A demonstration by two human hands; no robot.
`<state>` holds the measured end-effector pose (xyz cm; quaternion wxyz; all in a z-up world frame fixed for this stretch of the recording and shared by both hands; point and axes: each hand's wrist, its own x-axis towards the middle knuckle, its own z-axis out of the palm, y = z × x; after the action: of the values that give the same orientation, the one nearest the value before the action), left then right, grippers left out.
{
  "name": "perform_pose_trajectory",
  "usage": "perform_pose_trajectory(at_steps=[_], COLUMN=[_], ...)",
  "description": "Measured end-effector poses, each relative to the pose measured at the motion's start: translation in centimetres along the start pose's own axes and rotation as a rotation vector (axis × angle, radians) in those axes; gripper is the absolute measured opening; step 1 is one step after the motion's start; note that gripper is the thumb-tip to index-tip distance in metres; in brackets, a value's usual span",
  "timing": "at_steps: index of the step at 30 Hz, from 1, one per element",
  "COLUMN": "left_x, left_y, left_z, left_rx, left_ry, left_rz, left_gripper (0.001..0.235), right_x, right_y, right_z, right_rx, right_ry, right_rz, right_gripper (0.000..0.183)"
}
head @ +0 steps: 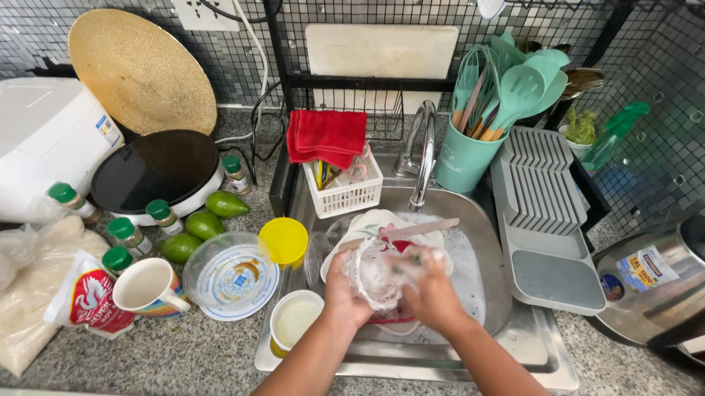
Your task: The person washes a gray plastic tray and a clear glass bowl in a kitchen sink using a yellow sponge and running water. They scrub the items thoroughly, rinse them under the faucet, and place the tray on a drying rack.
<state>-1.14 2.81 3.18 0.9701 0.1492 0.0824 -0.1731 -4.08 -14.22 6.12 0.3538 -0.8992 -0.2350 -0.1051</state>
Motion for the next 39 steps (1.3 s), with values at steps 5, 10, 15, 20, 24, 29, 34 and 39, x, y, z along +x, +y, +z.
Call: perform_pose_trajectory(at_steps=[5,10,15,20,24,29,34,39], left_x=[-1.5,-0.2,-2.8,-1.7,0.0,1.1,1.4,1.8], left_y=[-1.7,-2.0,0.0,-1.3,-2.3,-2.1,-1.7,-1.1], left_z=[1.5,-1.0,3.2,0.2,-1.2,-1.8,-1.1,-0.5], left_rx=[-0.03,-0.129,0.013,0.052,0.17,0.307,0.279,0.314], left_ry=[-0.014,-0.233,-0.122,0.004,0.07,0.12,0.138,0.205], left_rz=[-0.086,-0.136,-0.035,-0.112,-0.146,0.017,0.098,-0.03], left_gripper=[0.054,0.054,0.055,0.052,0.046,0.036,0.029,0.03], right_x=[1.6,-0.9,-1.2,-0.9,-1.2,-0.8,0.0,-0.9], right_y=[-2.7,-5.3,-2.8,-3.2,-0.7,0.2,2.6,0.9], right_z=[1.5,0.9,-1.1,-1.9,0.0,1.9,3.4,2.4], right_rx=[0.018,0.168,0.196,-0.046,-0.355,-0.002,1.008,0.046], right_ry=[0.358,0.29,0.114,0.12,0.019,-0.043,-0.1,-0.096], right_rz=[0.0,-0.206,-0.155,-0.334,-0.441,-0.087,0.499,-0.015], right_gripper=[0.047,0.045,0.042,0.037,0.029,0.038,0.038,0.05])
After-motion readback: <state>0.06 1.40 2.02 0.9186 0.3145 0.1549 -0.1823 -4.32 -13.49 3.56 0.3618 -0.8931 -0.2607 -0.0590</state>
